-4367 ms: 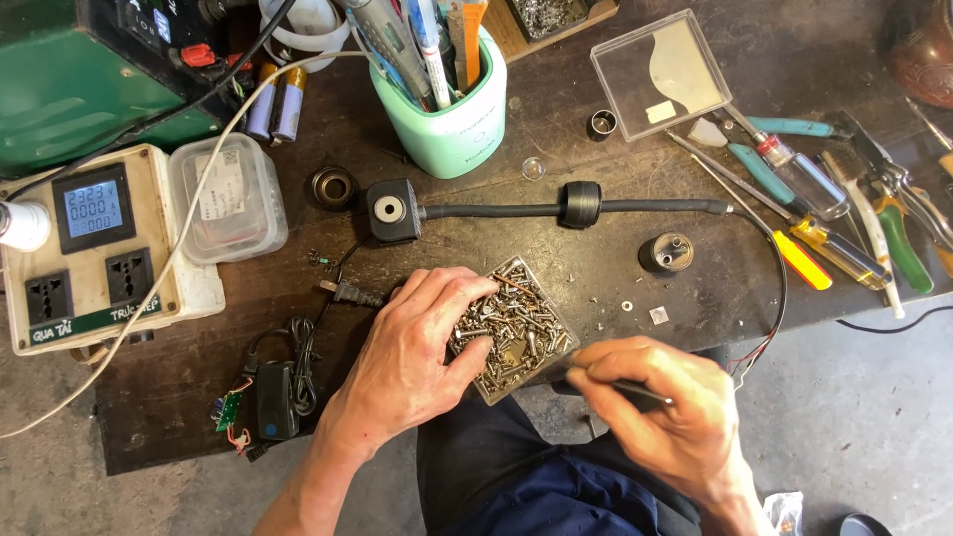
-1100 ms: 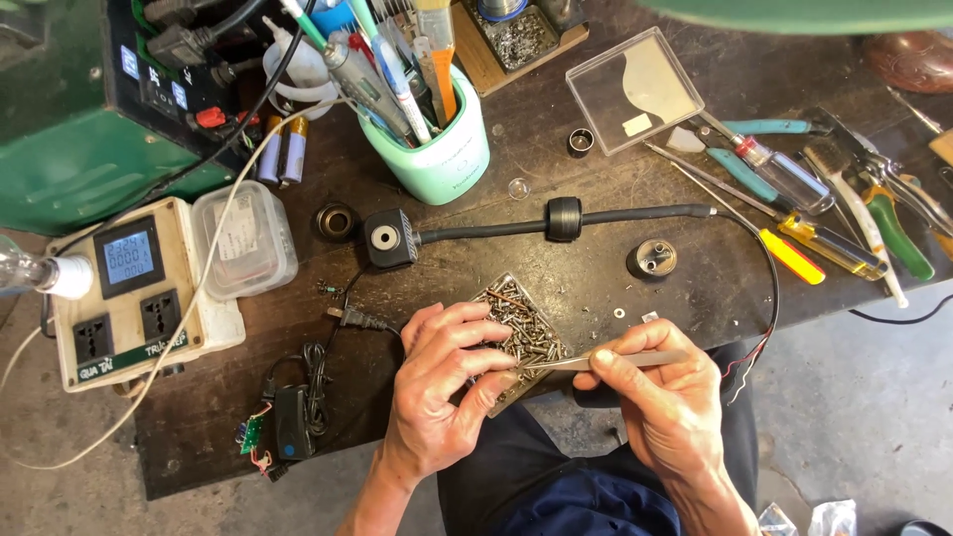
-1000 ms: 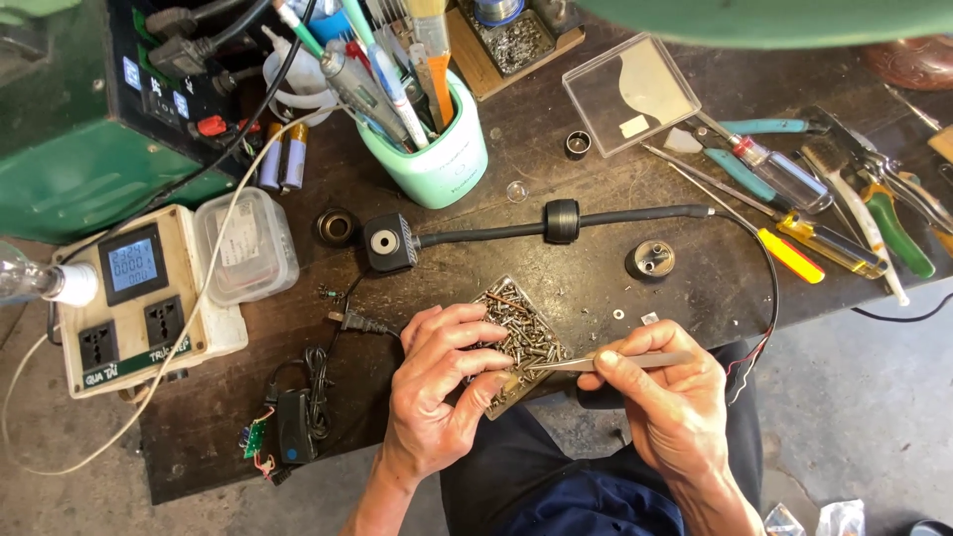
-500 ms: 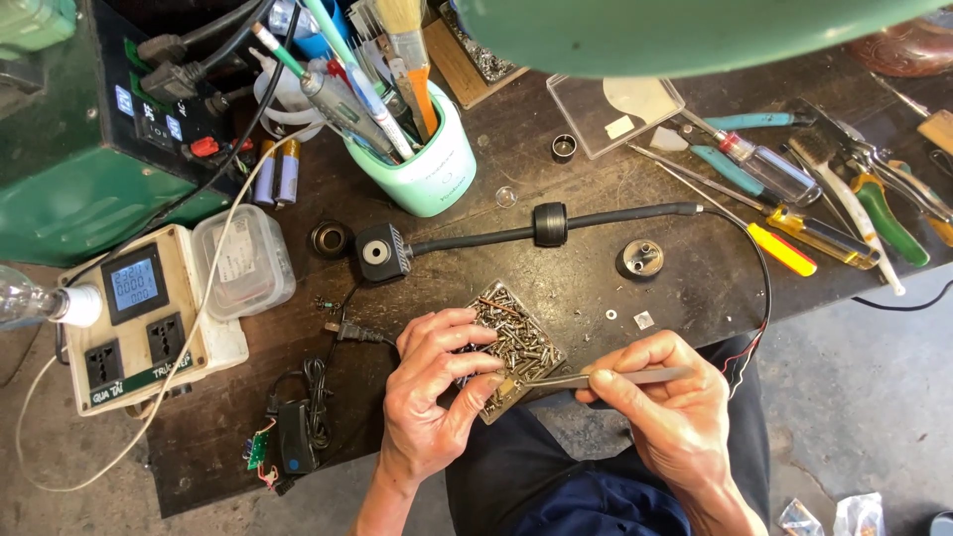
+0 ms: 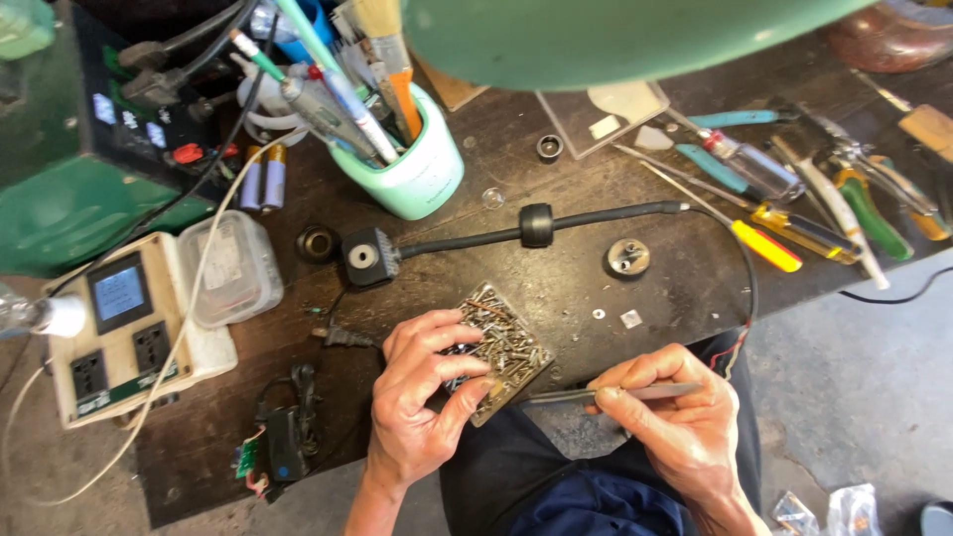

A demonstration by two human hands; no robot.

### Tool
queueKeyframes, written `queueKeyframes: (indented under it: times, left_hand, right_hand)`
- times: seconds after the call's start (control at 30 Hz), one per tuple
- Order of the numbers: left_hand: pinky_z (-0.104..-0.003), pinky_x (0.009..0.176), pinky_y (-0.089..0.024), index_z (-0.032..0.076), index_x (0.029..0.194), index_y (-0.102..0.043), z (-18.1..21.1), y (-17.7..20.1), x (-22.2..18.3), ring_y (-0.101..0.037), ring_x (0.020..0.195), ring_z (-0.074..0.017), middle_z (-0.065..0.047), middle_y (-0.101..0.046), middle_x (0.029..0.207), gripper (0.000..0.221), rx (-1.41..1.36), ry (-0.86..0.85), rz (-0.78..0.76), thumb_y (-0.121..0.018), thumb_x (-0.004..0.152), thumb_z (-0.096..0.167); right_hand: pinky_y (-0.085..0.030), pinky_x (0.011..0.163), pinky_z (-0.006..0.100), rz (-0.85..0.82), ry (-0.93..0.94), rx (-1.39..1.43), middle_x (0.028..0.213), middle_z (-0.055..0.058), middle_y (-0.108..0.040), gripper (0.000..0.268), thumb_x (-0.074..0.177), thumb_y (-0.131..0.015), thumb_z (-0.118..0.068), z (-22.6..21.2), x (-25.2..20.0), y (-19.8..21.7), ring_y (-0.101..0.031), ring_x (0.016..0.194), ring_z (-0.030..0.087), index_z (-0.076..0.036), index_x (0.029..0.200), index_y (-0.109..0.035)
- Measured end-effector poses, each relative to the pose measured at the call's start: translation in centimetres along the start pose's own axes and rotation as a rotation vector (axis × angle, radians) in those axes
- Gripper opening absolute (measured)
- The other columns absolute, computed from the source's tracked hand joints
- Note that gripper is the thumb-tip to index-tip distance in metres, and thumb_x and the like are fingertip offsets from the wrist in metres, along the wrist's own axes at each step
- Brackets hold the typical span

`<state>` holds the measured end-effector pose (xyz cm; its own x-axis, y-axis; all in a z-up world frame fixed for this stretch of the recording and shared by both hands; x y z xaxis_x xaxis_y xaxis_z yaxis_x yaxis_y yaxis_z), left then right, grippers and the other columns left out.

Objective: Sorting through a tray of tiny electronic components or screws using tweezers on a repair bench.

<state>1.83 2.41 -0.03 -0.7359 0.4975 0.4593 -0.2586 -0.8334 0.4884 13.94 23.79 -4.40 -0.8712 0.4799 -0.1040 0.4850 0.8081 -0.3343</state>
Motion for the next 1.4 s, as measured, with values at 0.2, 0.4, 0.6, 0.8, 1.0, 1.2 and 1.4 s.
queueKeyframes:
  times: [0.2,0.4,0.6,0.8,1.0,1.2,1.4]
  left_hand:
    - [-0.050,0.106,-0.042,0.009,0.096,-0.075,-0.2,-0.5,-0.2,-0.062,0.123,-0.0338,-0.009,-0.071,0.117,0.011,0.164,-0.052,-0.062,-0.071,0.094,0.019]
    - [-0.050,0.103,-0.037,0.009,0.097,-0.073,-0.1,-1.4,-0.1,-0.063,0.120,-0.0346,-0.010,-0.070,0.117,0.012,0.364,-0.149,-0.067,-0.064,0.097,0.018]
    - [-0.052,0.108,-0.032,0.013,0.099,-0.074,-0.6,-1.7,-0.6,-0.061,0.124,-0.0324,-0.008,-0.070,0.121,0.014,0.424,-0.102,-0.082,-0.062,0.098,0.020]
    - [-0.052,0.108,-0.036,0.012,0.095,-0.073,-0.6,-1.9,-0.6,-0.060,0.125,-0.0320,-0.007,-0.069,0.122,0.010,0.412,-0.062,-0.077,-0.070,0.093,0.021]
    - [-0.050,0.104,-0.039,0.008,0.098,-0.074,0.2,-1.3,0.2,-0.061,0.120,-0.0334,-0.010,-0.069,0.118,0.009,0.402,-0.083,-0.086,-0.067,0.094,0.013]
    - [-0.050,0.101,-0.044,0.005,0.100,-0.073,0.7,0.8,0.0,-0.061,0.122,-0.0383,-0.014,-0.067,0.121,0.011,0.365,-0.026,-0.082,-0.065,0.097,0.012]
    - [-0.049,0.099,-0.045,0.010,0.098,-0.071,1.0,2.7,-0.4,-0.057,0.126,-0.0355,-0.013,-0.062,0.131,0.014,0.449,0.072,-0.230,-0.078,0.087,0.018]
  right_hand:
    - [-0.064,0.064,0.031,-0.038,0.092,-0.111,0.080,0.025,-0.076,0.020,0.076,-0.077,0.008,-1.2,-0.5,1.7,-0.075,0.063,0.026,-0.002,0.081,-0.061]
    - [-0.066,0.064,0.034,0.048,0.114,-0.139,0.080,0.024,-0.077,0.018,0.075,-0.077,0.008,-1.3,-0.9,3.9,-0.076,0.063,0.028,-0.001,0.080,-0.062]
    - [-0.067,0.064,0.035,0.088,0.111,-0.134,0.079,0.025,-0.076,0.016,0.077,-0.075,0.008,-1.2,-0.9,5.4,-0.075,0.062,0.029,-0.001,0.080,-0.062]
    - [-0.066,0.065,0.034,0.099,0.110,-0.122,0.080,0.025,-0.076,0.018,0.078,-0.075,0.009,-0.9,-0.8,6.1,-0.076,0.065,0.029,0.000,0.082,-0.060]
    - [-0.068,0.065,0.031,0.170,0.120,-0.200,0.085,0.025,-0.075,0.019,0.076,-0.075,0.009,-0.9,-1.0,6.6,-0.076,0.062,0.027,0.000,0.081,-0.059]
    - [-0.064,0.070,0.030,0.211,0.109,-0.236,0.089,0.025,-0.072,0.021,0.080,-0.072,0.010,-0.4,-1.4,7.2,-0.075,0.065,0.028,-0.001,0.087,-0.055]
    - [-0.068,0.074,0.033,0.219,0.122,-0.198,0.090,0.025,-0.070,0.020,0.080,-0.072,0.008,0.4,-1.6,7.6,-0.073,0.071,0.030,0.001,0.089,-0.056]
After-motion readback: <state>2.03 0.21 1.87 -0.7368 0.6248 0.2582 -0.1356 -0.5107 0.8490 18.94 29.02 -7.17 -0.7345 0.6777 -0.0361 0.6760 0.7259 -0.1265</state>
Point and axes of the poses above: each hand's wrist, its own x-axis towards the middle knuckle, its own y-axis out of the back of the hand, z = x × y, the point moved 1 cm from there along x, towards the middle knuckle
